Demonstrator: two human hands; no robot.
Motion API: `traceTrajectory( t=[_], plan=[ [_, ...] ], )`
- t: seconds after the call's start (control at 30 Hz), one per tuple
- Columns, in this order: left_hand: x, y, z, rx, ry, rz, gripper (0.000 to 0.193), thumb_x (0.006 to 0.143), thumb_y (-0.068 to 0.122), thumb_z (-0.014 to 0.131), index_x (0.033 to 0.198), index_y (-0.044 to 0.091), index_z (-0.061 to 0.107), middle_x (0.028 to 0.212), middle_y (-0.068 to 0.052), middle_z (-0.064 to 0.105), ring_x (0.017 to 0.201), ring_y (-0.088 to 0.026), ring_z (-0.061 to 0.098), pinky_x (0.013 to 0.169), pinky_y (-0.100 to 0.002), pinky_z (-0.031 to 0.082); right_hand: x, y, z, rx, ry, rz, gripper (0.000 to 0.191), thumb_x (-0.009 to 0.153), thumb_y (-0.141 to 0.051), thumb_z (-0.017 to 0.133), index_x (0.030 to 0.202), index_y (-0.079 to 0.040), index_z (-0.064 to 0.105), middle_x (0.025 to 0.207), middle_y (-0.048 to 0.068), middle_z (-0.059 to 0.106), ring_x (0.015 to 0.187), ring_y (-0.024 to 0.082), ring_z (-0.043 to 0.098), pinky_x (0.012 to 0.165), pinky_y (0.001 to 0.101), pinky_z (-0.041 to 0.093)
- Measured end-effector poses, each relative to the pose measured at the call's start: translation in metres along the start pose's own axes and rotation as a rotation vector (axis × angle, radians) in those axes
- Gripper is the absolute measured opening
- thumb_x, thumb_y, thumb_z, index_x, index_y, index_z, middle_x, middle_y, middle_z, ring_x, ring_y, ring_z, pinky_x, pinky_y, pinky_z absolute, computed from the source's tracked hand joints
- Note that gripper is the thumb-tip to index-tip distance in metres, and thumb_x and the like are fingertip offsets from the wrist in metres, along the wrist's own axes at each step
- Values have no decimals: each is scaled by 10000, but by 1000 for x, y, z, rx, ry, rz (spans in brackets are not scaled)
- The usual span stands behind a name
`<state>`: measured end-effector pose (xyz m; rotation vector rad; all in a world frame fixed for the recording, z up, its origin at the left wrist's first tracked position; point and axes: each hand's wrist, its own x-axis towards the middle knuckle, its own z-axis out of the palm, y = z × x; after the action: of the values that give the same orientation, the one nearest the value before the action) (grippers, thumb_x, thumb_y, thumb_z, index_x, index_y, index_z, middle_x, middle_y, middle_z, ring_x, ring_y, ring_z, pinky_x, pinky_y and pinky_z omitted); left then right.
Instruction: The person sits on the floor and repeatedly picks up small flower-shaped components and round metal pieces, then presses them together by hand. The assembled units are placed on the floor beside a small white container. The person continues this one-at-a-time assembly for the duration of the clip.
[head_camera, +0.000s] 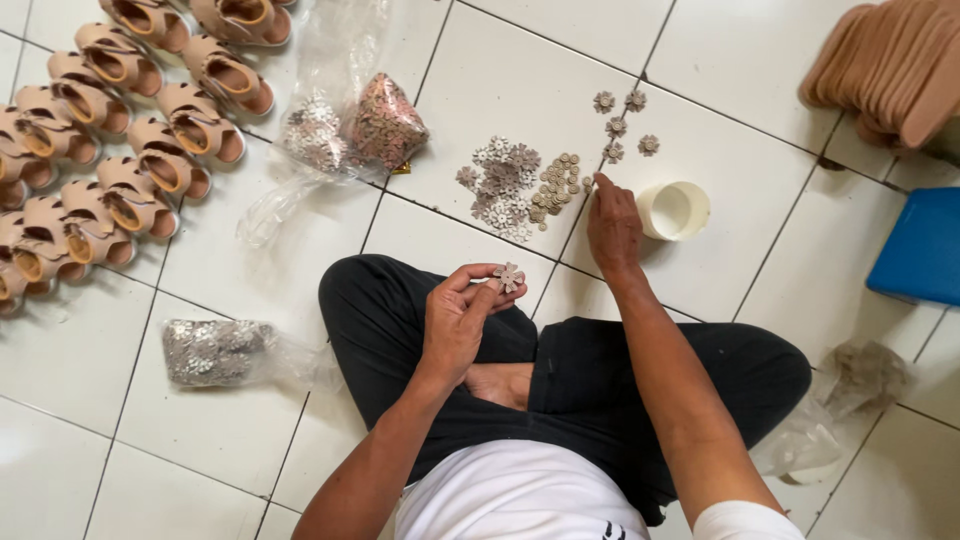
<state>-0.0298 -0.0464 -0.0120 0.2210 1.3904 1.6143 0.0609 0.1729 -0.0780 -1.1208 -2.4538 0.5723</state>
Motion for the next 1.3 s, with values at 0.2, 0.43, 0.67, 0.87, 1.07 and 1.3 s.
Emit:
traceTrajectory(
  t=[0.2, 0.43, 0.67, 0.87, 1.07, 1.3],
  plan=[
    [1, 1, 1, -44, -49, 41, 243, 1039, 41, 539, 1229, -90, 615, 1089, -225, 754, 1041, -273, 756, 966, -370, 618, 1, -1, -9, 9, -30, -60, 338, 946, 43, 637, 1274, -28, 594, 991, 173, 679, 965, 341, 633, 829, 457, 532],
    [-7, 1, 1, -25, -58, 44, 247, 1043, 65, 551, 1227, -86, 620, 1093, -217, 755, 1036, -269, 757, 953, -367, 623, 5, 3, -8, 43, -112, 40, 400, 899, 44, 644, 1285, -40, 580, 884, 140, 653, 915, 336, 623, 790, 483, 512],
    [-9, 1, -1, -22, -39, 36, 243, 1036, 80, 559, 1212, -74, 623, 1092, -211, 761, 1032, -268, 763, 923, -358, 622, -6, 2, -16, 453, -172, 196, 443, 917, 11, 712, 1326, -40, 552, 910, 97, 637, 811, 214, 650, 738, 350, 556],
    [-6, 0, 6, -6, -61, 28, 240, 1030, 82, 564, 1205, -68, 629, 1087, -220, 765, 1037, -270, 768, 936, -360, 630, -42, -15, -70, 1154, -97, 398, 495, 894, 52, 730, 1330, 14, 498, 959, 77, 701, 879, 144, 708, 818, 290, 618],
    [-10, -3, 22, -35, -121, 52, 246, 1041, 98, 569, 1214, -67, 623, 1082, -217, 760, 1032, -262, 764, 946, -354, 627, -68, -32, -106, 1226, -144, 339, 462, 899, 79, 726, 1321, 26, 544, 967, 85, 696, 909, 154, 710, 848, 303, 620],
    [-16, 3, 30, 41, -137, 99, 253, 1048, 121, 579, 1220, -59, 625, 1051, -183, 775, 1016, -215, 765, 913, -317, 619, -100, -66, -120, 839, -159, 40, 481, 901, 48, 753, 1321, -17, 528, 1003, 80, 724, 948, 147, 720, 807, 282, 594]
  ],
)
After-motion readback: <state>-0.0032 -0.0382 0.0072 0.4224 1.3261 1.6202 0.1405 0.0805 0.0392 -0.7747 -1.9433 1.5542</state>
